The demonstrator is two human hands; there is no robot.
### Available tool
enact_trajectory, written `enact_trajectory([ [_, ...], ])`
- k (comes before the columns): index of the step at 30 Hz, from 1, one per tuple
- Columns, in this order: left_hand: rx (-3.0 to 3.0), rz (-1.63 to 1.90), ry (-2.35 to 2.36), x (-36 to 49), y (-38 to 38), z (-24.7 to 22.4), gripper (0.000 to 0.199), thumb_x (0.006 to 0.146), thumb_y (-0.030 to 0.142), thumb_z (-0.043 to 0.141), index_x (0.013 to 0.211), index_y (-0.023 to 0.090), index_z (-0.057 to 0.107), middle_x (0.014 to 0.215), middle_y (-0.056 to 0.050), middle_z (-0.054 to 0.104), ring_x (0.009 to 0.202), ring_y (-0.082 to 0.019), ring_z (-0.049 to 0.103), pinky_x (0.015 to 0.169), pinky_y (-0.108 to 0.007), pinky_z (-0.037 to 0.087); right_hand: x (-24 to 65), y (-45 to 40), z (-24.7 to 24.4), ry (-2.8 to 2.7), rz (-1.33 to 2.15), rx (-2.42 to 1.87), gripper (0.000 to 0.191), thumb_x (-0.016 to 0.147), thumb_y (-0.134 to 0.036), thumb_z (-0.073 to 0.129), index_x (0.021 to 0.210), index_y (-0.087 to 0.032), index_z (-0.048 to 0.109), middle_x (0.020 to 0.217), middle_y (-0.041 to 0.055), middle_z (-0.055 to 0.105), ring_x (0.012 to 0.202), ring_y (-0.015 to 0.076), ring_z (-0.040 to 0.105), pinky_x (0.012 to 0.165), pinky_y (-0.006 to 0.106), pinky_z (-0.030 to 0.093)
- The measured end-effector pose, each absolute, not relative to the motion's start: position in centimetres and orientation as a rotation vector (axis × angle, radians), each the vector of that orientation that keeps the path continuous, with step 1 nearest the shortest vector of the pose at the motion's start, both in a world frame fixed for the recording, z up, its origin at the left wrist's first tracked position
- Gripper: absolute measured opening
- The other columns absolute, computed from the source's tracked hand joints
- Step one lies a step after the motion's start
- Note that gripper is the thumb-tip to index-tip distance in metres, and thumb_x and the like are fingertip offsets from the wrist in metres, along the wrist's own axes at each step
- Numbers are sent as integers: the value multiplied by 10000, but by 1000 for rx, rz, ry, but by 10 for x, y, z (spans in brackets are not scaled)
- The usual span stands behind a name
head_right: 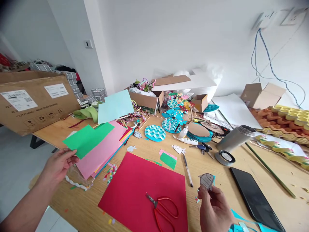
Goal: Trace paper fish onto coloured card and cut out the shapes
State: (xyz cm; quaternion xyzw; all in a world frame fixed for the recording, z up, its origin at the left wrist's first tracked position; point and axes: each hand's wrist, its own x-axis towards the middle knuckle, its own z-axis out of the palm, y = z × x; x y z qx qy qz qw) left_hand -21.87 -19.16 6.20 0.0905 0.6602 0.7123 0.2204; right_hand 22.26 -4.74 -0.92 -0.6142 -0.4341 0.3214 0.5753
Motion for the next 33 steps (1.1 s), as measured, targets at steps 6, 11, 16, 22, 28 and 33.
enact_trajectory([
  [6,342,1917,1945,-225,-186,48,326,476,266,715,716,189,509,518,53,583,425,-136,564,487,-272,494,222,-49,-9,-1109,722,-1495,586,624,-682,694,881,-162,616,653,0,600,605,159,537,513,251,388],
  [11,562,1924,2214,-232,-186,48,320,597,343,683,837,214,516,643,26,632,550,-174,612,601,-314,504,219,-49,-4,-1104,734,-1539,641,567,-738,686,860,-174,609,610,-5,584,577,157,518,487,245,381],
  [16,1327,1495,2766,-227,-192,47,164,729,257,628,882,200,622,880,-75,698,904,-262,626,897,-405,439,219,-49,-5,-1126,743,-1530,652,557,-750,683,853,-174,610,584,-10,568,556,148,488,464,241,350],
  [22,2273,216,2775,-229,-186,27,222,824,115,439,865,157,653,845,-123,704,892,-284,631,817,-414,489,224,-44,-18,-1112,766,-1452,595,584,-686,719,867,-174,608,618,-13,579,586,146,517,529,246,389],
  [28,2308,231,2556,-246,-196,18,336,752,104,412,1000,157,632,1063,-92,694,1001,-293,629,905,-458,486,219,-45,-9,-1185,753,-1290,384,704,-529,703,740,-180,549,585,-31,524,544,118,481,502,230,387],
  [33,2376,589,2355,-199,-189,33,309,867,351,412,1051,203,612,1045,-91,690,979,-311,636,873,-488,505,212,-52,10,-1298,951,-1176,238,799,-405,626,787,-176,560,699,13,607,603,139,567,562,261,468],
])
